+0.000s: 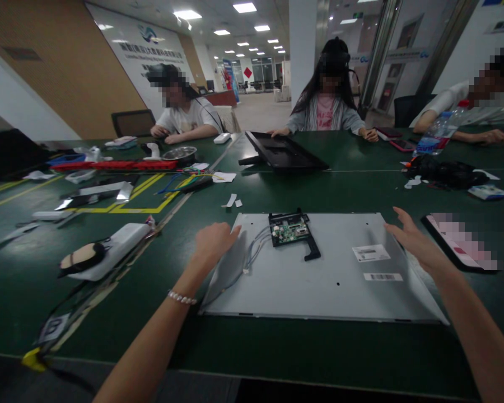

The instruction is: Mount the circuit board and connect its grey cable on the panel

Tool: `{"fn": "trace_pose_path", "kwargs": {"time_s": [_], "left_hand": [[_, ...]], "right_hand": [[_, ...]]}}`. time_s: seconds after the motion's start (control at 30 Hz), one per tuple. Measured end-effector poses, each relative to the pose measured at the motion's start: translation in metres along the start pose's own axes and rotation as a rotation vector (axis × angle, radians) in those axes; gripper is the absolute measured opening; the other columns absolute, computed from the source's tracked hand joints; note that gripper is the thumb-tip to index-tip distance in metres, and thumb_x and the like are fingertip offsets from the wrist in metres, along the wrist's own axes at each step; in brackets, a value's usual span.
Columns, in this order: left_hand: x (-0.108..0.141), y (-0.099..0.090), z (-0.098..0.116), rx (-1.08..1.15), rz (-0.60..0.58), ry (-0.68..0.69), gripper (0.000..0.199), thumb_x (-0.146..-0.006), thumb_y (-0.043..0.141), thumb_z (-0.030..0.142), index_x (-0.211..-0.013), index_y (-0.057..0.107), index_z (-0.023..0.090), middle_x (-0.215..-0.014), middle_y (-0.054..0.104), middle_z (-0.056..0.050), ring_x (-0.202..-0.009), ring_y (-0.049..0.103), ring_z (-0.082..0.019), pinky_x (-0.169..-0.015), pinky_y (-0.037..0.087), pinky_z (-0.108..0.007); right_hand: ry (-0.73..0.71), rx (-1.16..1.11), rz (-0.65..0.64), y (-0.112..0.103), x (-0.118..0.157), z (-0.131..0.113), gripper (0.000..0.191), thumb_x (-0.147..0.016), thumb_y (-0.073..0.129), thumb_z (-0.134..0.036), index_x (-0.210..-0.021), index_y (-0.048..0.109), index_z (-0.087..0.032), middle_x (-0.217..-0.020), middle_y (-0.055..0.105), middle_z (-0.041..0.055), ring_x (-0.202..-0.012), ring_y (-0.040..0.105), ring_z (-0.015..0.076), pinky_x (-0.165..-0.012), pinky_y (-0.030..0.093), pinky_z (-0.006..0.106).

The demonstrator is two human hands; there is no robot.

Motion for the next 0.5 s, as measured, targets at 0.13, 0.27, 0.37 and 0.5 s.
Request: {"fn": "trace_pose_path", "kwargs": {"time_s": [0.13,0.27,0.37,0.5], "left_hand": [[0.002,0.001,0.005,0.007,0.014,0.027,0.065,-0.094,0.029,0.057,-0.094,0.076,0.012,-0.097,0.072,-0.022,-0.092,0.068,-0.036,-0.076,0.052,-0.042],[0.004,0.003,0.011,0.013,0.020,0.068,0.064,-0.095,0.029,0.057,-0.093,0.076,0.014,-0.095,0.072,-0.021,-0.091,0.068,-0.034,-0.077,0.051,-0.041],[0.005,0.003,0.016,0.021,0.011,0.093,0.064,-0.095,0.028,0.057,-0.090,0.075,0.014,-0.094,0.072,-0.021,-0.090,0.068,-0.034,-0.077,0.051,-0.041],[0.006,0.003,0.021,0.046,0.012,0.106,0.064,-0.095,0.029,0.057,-0.088,0.075,0.013,-0.093,0.072,-0.020,-0.089,0.068,-0.035,-0.075,0.051,-0.041]], "right_hand": [[-0.001,0.053,-0.016,0.004,-0.002,0.003,0.077,-0.084,0.052,-0.046,-0.153,0.028,-0.019,-0.153,0.035,0.0206,-0.128,0.051,0.0363,-0.106,0.040,0.050],[-0.102,0.191,0.010,0.009,0.000,0.003,0.076,-0.086,0.048,-0.045,-0.153,0.026,-0.017,-0.154,0.029,0.0216,-0.140,0.035,0.0388,-0.108,0.037,0.054],[-0.132,0.324,0.015,0.012,0.002,0.005,0.072,-0.088,0.045,-0.044,-0.152,0.026,-0.015,-0.155,0.027,0.0223,-0.145,0.025,0.0391,-0.110,0.032,0.056],[-0.137,0.433,0.008,0.014,0.002,0.009,0.072,-0.089,0.045,-0.043,-0.153,0.026,-0.015,-0.154,0.026,0.0247,-0.141,0.031,0.0420,-0.105,0.037,0.056]]}}
Point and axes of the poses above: each hand's wrist, its own x-axis away from the middle knuckle, its own y-axis out of the palm, z = x × y, the point moved 6 cm from there along -x, towards the middle knuckle
